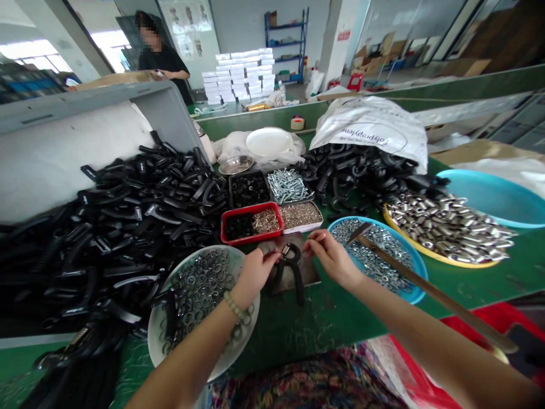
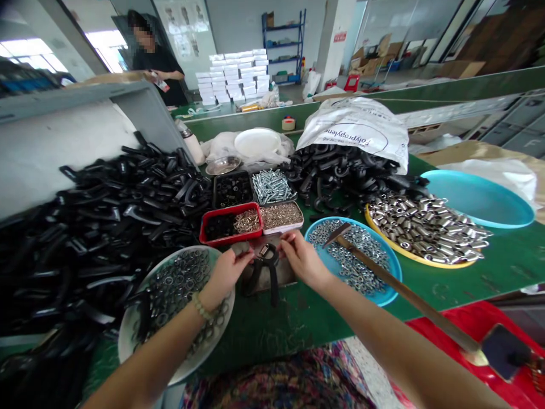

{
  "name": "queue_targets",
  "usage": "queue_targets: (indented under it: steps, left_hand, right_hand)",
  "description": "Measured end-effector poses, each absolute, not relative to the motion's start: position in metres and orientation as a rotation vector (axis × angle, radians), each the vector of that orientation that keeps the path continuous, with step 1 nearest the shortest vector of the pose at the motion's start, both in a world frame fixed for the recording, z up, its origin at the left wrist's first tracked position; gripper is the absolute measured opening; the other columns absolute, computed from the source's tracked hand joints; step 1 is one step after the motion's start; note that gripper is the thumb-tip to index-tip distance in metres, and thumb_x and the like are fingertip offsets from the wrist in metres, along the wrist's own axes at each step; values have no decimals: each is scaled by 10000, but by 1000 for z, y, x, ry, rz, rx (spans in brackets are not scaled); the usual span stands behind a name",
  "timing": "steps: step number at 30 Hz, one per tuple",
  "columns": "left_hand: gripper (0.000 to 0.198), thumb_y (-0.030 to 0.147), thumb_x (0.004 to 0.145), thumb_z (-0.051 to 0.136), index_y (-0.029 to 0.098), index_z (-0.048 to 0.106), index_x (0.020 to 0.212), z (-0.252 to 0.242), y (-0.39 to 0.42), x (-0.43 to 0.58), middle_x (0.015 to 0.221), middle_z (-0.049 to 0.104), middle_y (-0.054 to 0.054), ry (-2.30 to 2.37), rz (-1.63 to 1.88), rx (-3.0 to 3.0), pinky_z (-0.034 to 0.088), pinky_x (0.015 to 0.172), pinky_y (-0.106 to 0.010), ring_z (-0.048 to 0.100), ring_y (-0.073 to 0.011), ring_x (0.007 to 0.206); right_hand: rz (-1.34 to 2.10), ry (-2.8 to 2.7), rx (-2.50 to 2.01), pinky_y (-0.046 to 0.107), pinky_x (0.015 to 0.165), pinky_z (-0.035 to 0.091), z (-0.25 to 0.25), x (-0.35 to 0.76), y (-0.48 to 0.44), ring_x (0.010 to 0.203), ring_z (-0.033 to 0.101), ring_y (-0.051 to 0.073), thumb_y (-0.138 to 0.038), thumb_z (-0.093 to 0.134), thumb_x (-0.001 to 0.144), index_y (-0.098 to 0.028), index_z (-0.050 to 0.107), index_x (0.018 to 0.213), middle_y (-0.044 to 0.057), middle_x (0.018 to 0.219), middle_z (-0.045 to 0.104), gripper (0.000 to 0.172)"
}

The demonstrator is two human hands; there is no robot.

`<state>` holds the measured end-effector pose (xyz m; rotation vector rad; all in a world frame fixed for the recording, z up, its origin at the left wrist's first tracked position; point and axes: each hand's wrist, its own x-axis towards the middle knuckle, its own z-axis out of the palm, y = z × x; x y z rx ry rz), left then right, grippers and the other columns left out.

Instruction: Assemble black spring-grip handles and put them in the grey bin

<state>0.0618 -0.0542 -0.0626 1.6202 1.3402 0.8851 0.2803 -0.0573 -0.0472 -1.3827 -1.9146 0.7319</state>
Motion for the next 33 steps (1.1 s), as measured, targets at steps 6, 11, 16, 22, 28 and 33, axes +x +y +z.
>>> queue_targets:
  steps: [6, 11, 16, 22, 28, 33]
  left_hand:
    - [240, 252, 911, 457, 175, 627, 1062, -81, -80, 68, 1120, 643, -81, 1365, 798, 2099, 422, 976, -369, 566, -212, 1067]
    - [243, 228, 914, 443, 157, 610, 1077, -86, -80, 70, 1093, 641, -93, 1422, 748, 2213, 455, 925, -366, 570, -216, 1026]
    - [245, 224, 921, 430, 143, 601, 1075, -87, -80, 70, 1079, 635, -99, 1429, 748, 2247, 450, 928, -359, 564, -215, 1017]
    - [253, 210, 929, 403, 154, 588, 1091, -85, -79, 73, 1043, 625, -92, 1402, 764, 2249, 469, 889, -366, 574, -215, 984]
    - [265, 150, 915, 394, 152, 570, 1113, -90, -77, 75, 1082, 596, -98, 1317, 804, 2207, 450, 931, -364, 541, -209, 1037]
    - [242, 175, 922, 394, 142, 577, 1076, -90, -78, 76, 1052, 594, -99, 1390, 822, 2164, 445, 934, -367, 552, -208, 1012]
  right_hand:
    - [1011, -1620, -1261, 301, 681, 526, -63, 248, -68, 709, 667, 155, -386, 341, 946, -229, 391, 919, 44, 866, 673, 167]
    - [1012, -1614, -1261, 293, 669, 522, -69, 246, -65, 692, 666, 147, -373, 348, 950, -224, 391, 909, 42, 848, 671, 160]
    - [988, -1647, -1287, 286, 670, 520, -69, 246, -66, 703, 673, 151, -362, 349, 950, -226, 395, 909, 46, 861, 677, 150]
    - [943, -1743, -1348, 284, 677, 514, -71, 244, -70, 739, 680, 163, -327, 363, 941, -225, 411, 934, 51, 862, 688, 113]
    - [921, -1631, -1398, 287, 632, 503, -69, 235, -63, 646, 660, 168, -345, 424, 910, -232, 442, 855, 23, 750, 673, 127]
    - [1247, -1165, -1232, 291, 503, 506, -79, 238, -44, 478, 614, 164, -485, 515, 837, -237, 427, 765, -9, 605, 649, 272]
